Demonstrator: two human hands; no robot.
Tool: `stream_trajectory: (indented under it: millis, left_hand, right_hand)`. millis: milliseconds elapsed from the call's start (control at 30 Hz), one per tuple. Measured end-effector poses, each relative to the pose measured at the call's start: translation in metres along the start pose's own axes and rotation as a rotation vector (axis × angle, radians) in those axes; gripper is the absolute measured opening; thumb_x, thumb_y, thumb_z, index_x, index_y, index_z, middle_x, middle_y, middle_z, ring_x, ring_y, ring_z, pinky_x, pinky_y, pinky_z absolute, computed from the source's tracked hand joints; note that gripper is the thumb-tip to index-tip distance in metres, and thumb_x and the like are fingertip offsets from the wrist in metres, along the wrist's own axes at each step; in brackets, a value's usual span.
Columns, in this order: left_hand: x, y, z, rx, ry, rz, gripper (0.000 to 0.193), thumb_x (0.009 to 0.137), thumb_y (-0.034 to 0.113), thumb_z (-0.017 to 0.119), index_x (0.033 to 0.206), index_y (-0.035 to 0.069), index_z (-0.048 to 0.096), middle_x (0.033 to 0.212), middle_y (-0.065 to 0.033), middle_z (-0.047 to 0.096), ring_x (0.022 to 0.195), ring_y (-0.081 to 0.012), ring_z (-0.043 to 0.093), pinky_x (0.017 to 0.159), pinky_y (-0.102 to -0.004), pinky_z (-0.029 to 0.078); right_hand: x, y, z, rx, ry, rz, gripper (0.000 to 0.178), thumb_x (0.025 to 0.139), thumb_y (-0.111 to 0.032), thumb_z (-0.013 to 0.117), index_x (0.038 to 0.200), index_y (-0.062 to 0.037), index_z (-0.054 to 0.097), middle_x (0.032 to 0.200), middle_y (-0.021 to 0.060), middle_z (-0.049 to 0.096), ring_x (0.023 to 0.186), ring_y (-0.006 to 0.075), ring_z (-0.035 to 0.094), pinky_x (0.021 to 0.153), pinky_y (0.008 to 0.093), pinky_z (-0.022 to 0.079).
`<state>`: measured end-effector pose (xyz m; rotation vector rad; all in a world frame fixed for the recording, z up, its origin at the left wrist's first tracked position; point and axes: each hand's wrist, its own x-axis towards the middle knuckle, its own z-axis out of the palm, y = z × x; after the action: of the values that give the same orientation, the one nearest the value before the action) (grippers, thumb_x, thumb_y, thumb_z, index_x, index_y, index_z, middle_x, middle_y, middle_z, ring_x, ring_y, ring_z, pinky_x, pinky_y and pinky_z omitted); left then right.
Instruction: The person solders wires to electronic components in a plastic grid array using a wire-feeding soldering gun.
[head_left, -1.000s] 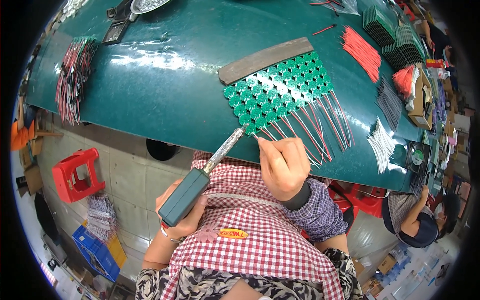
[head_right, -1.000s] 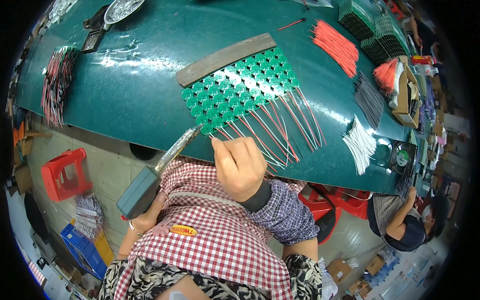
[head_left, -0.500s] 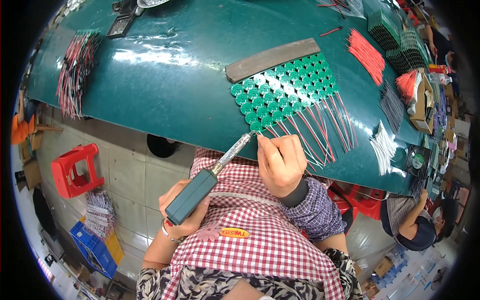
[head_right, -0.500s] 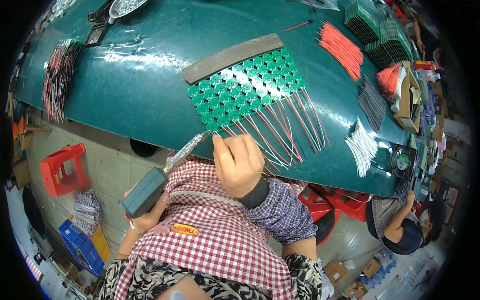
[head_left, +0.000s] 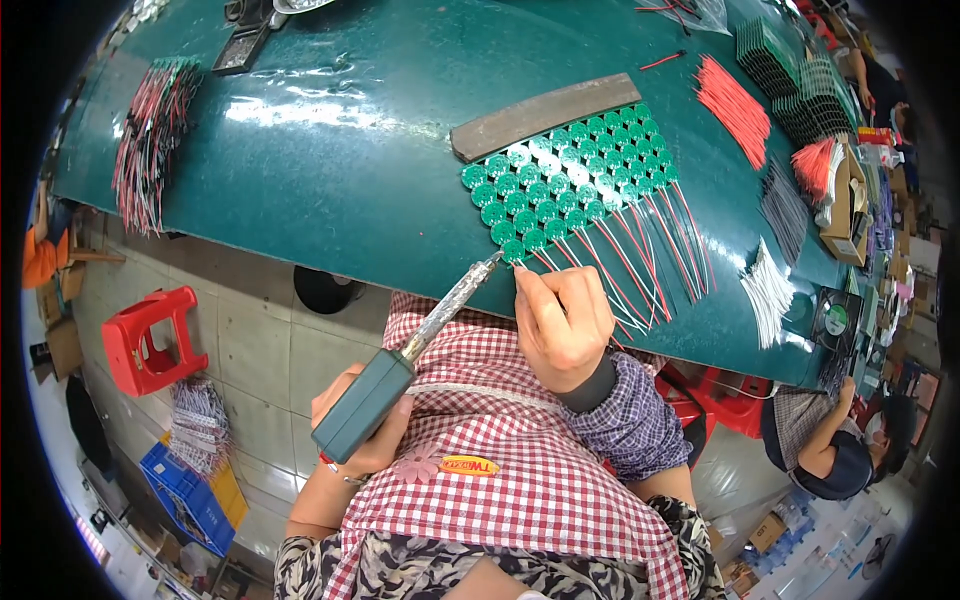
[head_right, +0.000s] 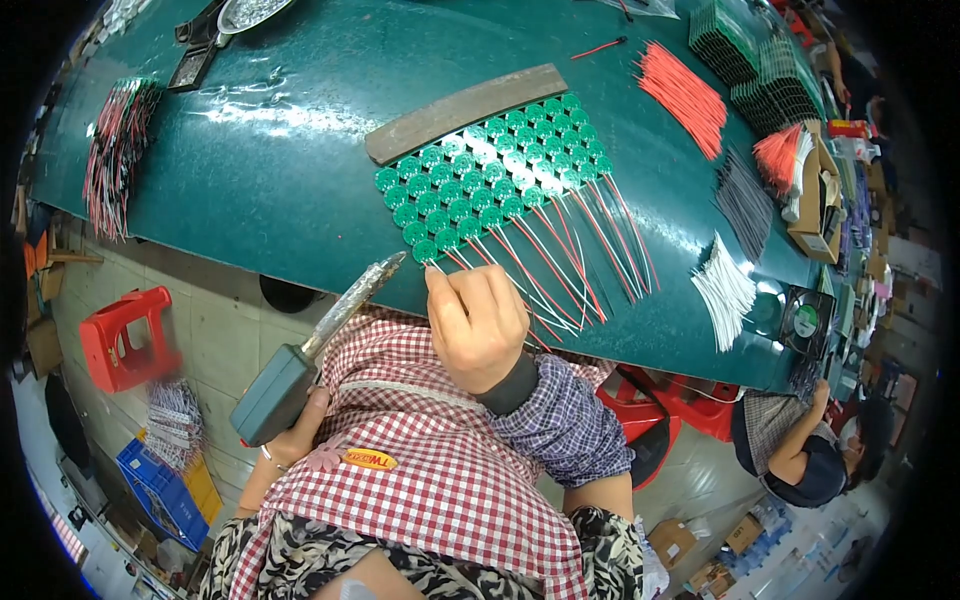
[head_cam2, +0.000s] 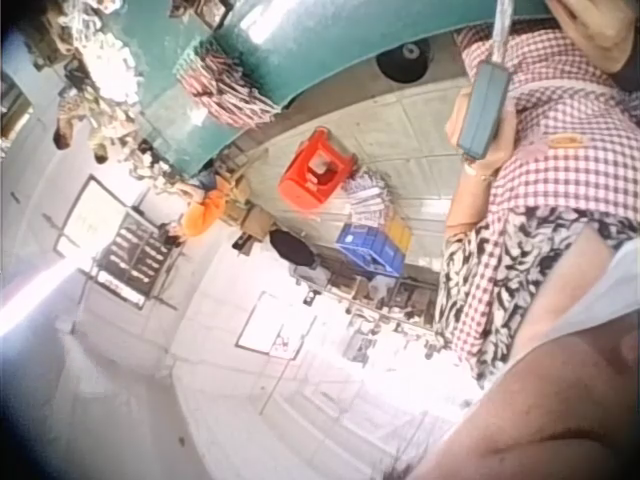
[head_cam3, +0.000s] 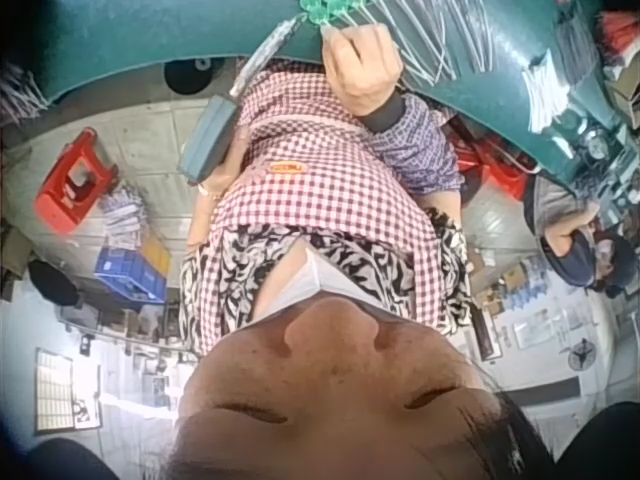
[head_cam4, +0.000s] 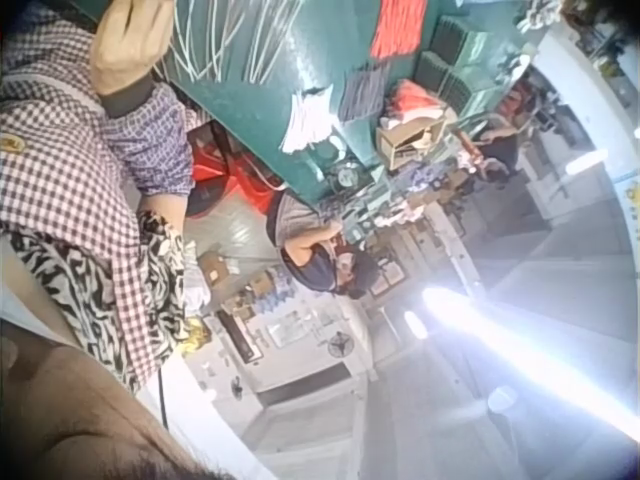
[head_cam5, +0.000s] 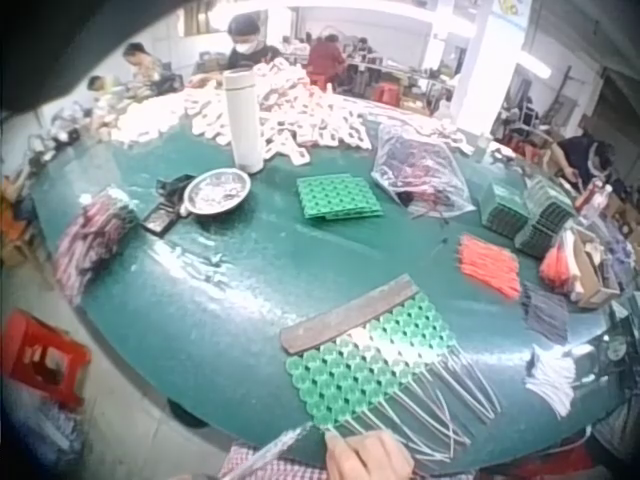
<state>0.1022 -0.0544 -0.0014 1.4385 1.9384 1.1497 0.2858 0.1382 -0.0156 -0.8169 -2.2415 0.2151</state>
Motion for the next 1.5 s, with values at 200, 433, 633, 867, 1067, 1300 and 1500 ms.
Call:
stream_trajectory:
  millis: [200,433,633,867,1067,1300,1500]
  left_hand:
    - [-0.007,-0.007,0.005,-0.028,0.017,-0.057,0.03,0.07,0.004,0.08,0.098,-0.004,0.072,0.093,-0.018,0.071,0.073,-0.0315,0.071,0.066,-0.0356,0.057]
    - [-0.016,-0.016,0.012,-0.288,-0.034,-0.225,0.044,0.088,-0.003,0.071,0.131,-0.003,0.061,0.115,-0.0104,0.067,0.077,-0.0128,0.059,0.066,-0.0305,0.05]
    - [0.025,0.017,0.024,-0.693,0.093,-0.276,0.043,0.089,-0.007,0.067,0.131,-0.005,0.058,0.117,-0.0131,0.066,0.071,-0.0126,0.059,0.059,-0.03,0.049]
    - [0.065,0.044,0.036,-0.725,0.168,-0.261,0.04,0.089,-0.01,0.064,0.129,-0.007,0.059,0.101,-0.0094,0.065,0.069,-0.0111,0.058,0.059,-0.0266,0.047]
    - [0.087,0.053,0.044,-0.684,0.107,-0.25,0.04,0.09,-0.008,0.066,0.129,-0.005,0.06,0.097,-0.0072,0.065,0.07,-0.0098,0.057,0.062,-0.026,0.048]
    - [0.106,0.055,0.04,-0.7,0.201,-0.31,0.038,0.089,-0.009,0.066,0.126,-0.005,0.061,0.092,-0.006,0.064,0.068,-0.0105,0.057,0.06,-0.0264,0.048]
    - [0.121,0.036,0.043,-0.68,0.256,-0.264,0.048,0.087,-0.008,0.068,0.133,-0.003,0.055,0.123,-0.0169,0.066,0.063,-0.0143,0.06,0.05,-0.0306,0.049]
  right_hand:
    - [0.002,0.0,-0.001,0.015,-0.009,0.012,0.032,0.066,0.01,0.076,0.096,0.0008,0.072,0.077,0.0064,0.056,0.068,0.0231,0.057,0.055,0.034,0.046]
    - [0.004,-0.001,-0.01,0.041,-0.052,0.035,0.027,0.07,0.01,0.076,0.096,0.0011,0.071,0.08,0.0092,0.059,0.068,0.025,0.058,0.057,0.0359,0.048]
    - [0.025,-0.005,-0.071,0.12,-0.102,0.081,0.025,0.073,0.006,0.078,0.096,0.0,0.071,0.089,0.0105,0.065,0.077,0.0254,0.063,0.063,0.0346,0.052]
    - [0.103,0.132,-0.118,-0.328,0.001,0.0,0.008,0.081,-0.003,0.071,0.085,-0.0051,0.065,0.083,0.0089,0.06,0.08,0.03,0.061,0.068,0.041,0.051]
    - [0.155,0.25,-0.033,-0.401,-0.127,-0.287,0.01,0.081,-0.006,0.063,0.09,-0.0089,0.067,0.088,0.0053,0.062,0.089,0.0252,0.061,0.073,0.0375,0.051]
    - [0.188,0.276,0.001,-0.396,-0.248,-0.379,0.022,0.082,-0.007,0.06,0.103,-0.0042,0.067,0.102,0.0064,0.067,0.098,0.0251,0.063,0.081,0.0365,0.053]
    - [0.25,0.319,0.026,-0.573,-0.224,-0.199,0.057,0.081,0.007,0.058,0.137,0.0013,0.054,0.141,0.0172,0.055,0.131,0.0317,0.053,0.109,0.0378,0.046]
